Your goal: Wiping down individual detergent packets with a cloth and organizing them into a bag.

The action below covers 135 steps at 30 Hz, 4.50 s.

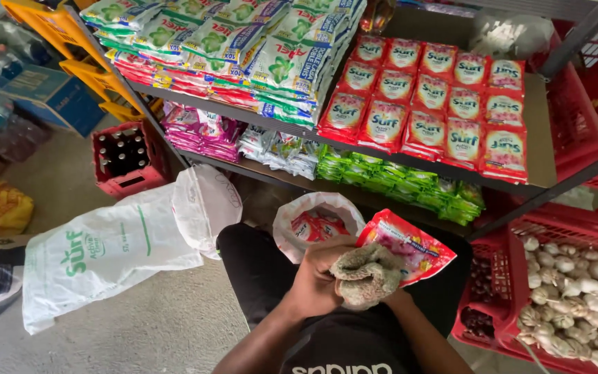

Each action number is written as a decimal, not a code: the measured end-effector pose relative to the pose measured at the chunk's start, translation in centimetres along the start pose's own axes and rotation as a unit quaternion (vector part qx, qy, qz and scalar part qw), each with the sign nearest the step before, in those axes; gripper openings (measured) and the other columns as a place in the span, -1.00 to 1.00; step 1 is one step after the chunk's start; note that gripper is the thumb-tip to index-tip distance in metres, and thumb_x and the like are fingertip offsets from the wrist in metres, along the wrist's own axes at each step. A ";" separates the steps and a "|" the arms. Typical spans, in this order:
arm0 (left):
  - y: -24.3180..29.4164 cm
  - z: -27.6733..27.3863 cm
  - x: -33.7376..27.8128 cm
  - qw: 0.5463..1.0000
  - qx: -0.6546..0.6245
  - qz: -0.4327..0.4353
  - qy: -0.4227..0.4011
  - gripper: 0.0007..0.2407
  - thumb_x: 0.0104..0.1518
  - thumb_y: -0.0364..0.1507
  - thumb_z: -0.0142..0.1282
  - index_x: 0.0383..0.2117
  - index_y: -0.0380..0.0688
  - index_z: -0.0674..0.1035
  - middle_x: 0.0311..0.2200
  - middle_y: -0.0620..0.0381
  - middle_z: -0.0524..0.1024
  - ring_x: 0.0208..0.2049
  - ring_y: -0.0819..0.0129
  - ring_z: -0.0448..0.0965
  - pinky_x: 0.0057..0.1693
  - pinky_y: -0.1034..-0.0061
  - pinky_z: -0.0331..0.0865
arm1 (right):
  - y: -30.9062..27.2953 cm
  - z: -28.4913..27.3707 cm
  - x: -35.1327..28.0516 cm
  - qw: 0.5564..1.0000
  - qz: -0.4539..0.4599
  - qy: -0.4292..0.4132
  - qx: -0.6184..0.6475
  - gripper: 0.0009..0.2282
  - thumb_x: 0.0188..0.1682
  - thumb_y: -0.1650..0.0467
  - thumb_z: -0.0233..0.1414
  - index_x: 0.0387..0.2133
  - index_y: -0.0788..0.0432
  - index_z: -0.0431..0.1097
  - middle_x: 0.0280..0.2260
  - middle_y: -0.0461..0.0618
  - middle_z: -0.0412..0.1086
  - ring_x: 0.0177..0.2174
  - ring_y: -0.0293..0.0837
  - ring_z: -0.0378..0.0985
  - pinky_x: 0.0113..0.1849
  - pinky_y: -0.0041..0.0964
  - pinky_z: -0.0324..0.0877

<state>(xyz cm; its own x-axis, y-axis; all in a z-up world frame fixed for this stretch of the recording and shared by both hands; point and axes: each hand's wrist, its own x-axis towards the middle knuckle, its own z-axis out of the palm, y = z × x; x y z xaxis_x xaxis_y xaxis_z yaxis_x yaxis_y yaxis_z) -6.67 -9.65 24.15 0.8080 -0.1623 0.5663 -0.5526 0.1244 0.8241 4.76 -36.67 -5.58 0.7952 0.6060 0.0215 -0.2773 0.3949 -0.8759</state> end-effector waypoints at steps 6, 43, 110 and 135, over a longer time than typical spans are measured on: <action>-1.2 0.2 0.5 1.000 -0.026 -0.009 0.006 -0.75 -0.10 -0.61 0.24 -0.23 -0.30 0.62 -0.21 -0.01 0.61 -0.27 0.23 0.57 -0.10 0.44 0.42 | -3.5 5.3 -4.1 0.979 -0.068 0.032 0.189 -0.34 -0.04 0.05 -0.12 0.19 0.31 0.16 0.15 0.36 0.26 0.10 0.35 0.31 0.09 0.28 0.20; -10.7 4.0 -5.1 0.946 0.314 0.056 0.051 -0.69 0.06 -0.36 0.31 -0.07 -0.09 0.57 -0.17 -0.03 0.54 -0.24 -0.08 0.63 -0.07 0.17 0.55 | -2.9 15.9 -2.2 0.921 -0.053 0.207 0.326 -0.32 0.05 -0.03 -0.17 0.31 0.17 0.12 0.21 0.30 0.25 0.14 0.32 0.33 0.11 0.47 0.21; -14.5 0.0 -5.1 0.962 0.255 -0.098 0.031 -0.64 -0.07 -0.53 0.28 -0.07 -0.20 0.57 -0.08 -0.12 0.51 -0.08 -0.23 0.58 0.03 0.03 0.47 | 0.9 15.7 -3.9 0.907 0.069 0.260 0.323 -0.39 0.07 0.03 -0.19 0.21 0.25 0.23 0.15 0.30 0.33 0.13 0.33 0.36 0.16 0.47 0.16; -16.1 2.0 -8.7 0.939 0.339 0.011 0.062 -0.73 0.08 -0.37 0.19 -0.08 -0.10 0.63 -0.23 -0.06 0.47 -0.25 -0.11 0.54 -0.10 0.11 0.48 | -4.7 14.5 -1.8 0.880 -0.017 0.299 0.368 -0.36 0.03 -0.03 -0.18 0.26 0.11 0.22 0.22 0.23 0.27 0.17 0.33 0.29 0.19 0.42 0.12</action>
<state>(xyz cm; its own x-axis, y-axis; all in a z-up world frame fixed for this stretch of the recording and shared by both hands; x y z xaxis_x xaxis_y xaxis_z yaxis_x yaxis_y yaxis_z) -5.19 -12.18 5.94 0.7892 -0.0461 0.6124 -0.5385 -0.5313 0.6540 -3.25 -29.59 5.48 0.8905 0.1999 -0.4087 -0.3470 0.8793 -0.3261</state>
